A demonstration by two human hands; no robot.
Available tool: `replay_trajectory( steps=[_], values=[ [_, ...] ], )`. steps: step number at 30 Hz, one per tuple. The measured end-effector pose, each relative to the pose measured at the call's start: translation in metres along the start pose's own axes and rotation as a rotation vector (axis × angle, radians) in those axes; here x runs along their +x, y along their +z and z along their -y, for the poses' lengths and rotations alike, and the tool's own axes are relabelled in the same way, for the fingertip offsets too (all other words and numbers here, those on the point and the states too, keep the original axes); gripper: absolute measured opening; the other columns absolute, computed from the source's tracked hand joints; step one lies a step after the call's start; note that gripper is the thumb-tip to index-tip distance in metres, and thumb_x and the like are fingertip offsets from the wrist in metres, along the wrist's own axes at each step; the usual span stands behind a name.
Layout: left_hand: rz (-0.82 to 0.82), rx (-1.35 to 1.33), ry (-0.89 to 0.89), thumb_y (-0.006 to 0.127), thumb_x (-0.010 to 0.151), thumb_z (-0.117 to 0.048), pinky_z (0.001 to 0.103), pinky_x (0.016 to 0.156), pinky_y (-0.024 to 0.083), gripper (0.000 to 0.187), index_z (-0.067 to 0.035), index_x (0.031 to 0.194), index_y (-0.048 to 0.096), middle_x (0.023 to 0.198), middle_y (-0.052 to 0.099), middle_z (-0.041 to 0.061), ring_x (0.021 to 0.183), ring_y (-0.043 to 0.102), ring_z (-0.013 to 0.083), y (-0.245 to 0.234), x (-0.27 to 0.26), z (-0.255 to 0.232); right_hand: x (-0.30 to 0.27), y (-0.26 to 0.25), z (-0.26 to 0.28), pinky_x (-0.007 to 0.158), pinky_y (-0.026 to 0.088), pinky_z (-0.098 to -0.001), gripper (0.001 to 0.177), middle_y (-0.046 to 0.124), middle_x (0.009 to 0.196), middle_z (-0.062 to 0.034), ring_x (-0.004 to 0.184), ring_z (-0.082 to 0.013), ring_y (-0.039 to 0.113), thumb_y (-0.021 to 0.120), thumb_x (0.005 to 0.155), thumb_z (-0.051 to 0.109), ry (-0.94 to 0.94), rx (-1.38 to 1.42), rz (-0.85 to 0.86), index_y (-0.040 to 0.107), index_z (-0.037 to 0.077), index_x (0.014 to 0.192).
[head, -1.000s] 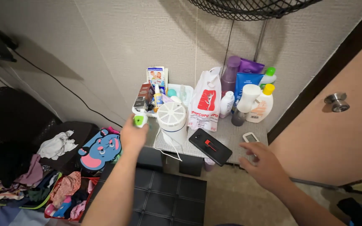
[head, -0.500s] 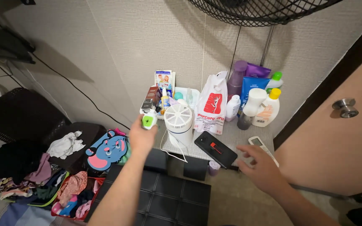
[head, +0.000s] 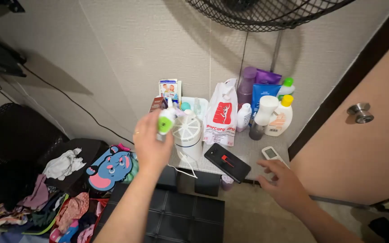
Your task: The person arranges several pillows on a bed, including a pink pillow, a patterned pillow, and two cylindrical pillows. Then the person moves to a side table and organizes various items such as a tumbler, remote controls, a small fan, and toiletries.
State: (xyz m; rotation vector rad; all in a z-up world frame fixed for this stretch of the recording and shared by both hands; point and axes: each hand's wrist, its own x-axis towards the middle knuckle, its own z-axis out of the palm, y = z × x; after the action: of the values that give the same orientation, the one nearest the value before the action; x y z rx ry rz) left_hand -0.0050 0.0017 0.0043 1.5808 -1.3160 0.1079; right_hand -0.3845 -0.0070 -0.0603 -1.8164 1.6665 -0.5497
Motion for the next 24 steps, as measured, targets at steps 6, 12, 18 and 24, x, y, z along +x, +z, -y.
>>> replay_trajectory(
  steps=[6,12,18,24],
  values=[
    [0.032,0.146,0.657,0.078,0.082,-0.007,0.051,0.101,0.056,0.058,-0.009,0.138,0.064,0.136,0.072,0.009,0.125,0.066,0.0344,0.011,-0.008,-0.036,0.0,-0.003,0.002,0.091,0.058,-0.0295,0.047,0.074,0.127,0.0079,0.113,-0.009,0.074,0.074,0.09,0.028,-0.041,0.016,0.008,0.075,0.032,0.137],
    [0.234,-0.095,0.657,0.075,0.093,-0.013,0.053,0.107,0.054,0.055,-0.004,0.145,0.058,0.146,0.068,0.018,0.131,0.069,0.0369,0.029,-0.044,-0.076,0.001,-0.008,0.007,0.095,0.057,-0.028,0.052,0.072,0.133,0.0102,0.113,-0.0074,0.072,0.073,0.088,0.032,-0.046,-0.001,0.025,0.072,0.033,0.141],
    [0.629,-0.726,-0.16,0.091,0.074,-0.015,0.04,0.105,0.059,0.076,-0.009,0.145,0.065,0.135,0.075,0.014,0.128,0.072,0.0276,0.062,-0.066,-0.097,-0.025,-0.033,0.057,0.107,0.058,-0.0489,0.088,0.061,0.15,-0.0182,0.138,-0.038,0.063,0.089,0.085,0.037,-0.263,0.142,0.045,0.048,0.014,0.16],
    [0.742,-1.146,-0.344,0.085,0.079,0.003,0.037,0.094,0.064,0.077,0.006,0.15,0.057,0.132,0.074,0.02,0.109,0.074,0.0234,0.086,-0.063,-0.101,0.002,-0.021,0.028,0.101,0.06,-0.0507,0.076,0.071,0.134,-0.0172,0.128,-0.0368,0.069,0.091,0.084,0.027,-0.349,0.533,0.059,0.06,0.007,0.15]
  ],
)
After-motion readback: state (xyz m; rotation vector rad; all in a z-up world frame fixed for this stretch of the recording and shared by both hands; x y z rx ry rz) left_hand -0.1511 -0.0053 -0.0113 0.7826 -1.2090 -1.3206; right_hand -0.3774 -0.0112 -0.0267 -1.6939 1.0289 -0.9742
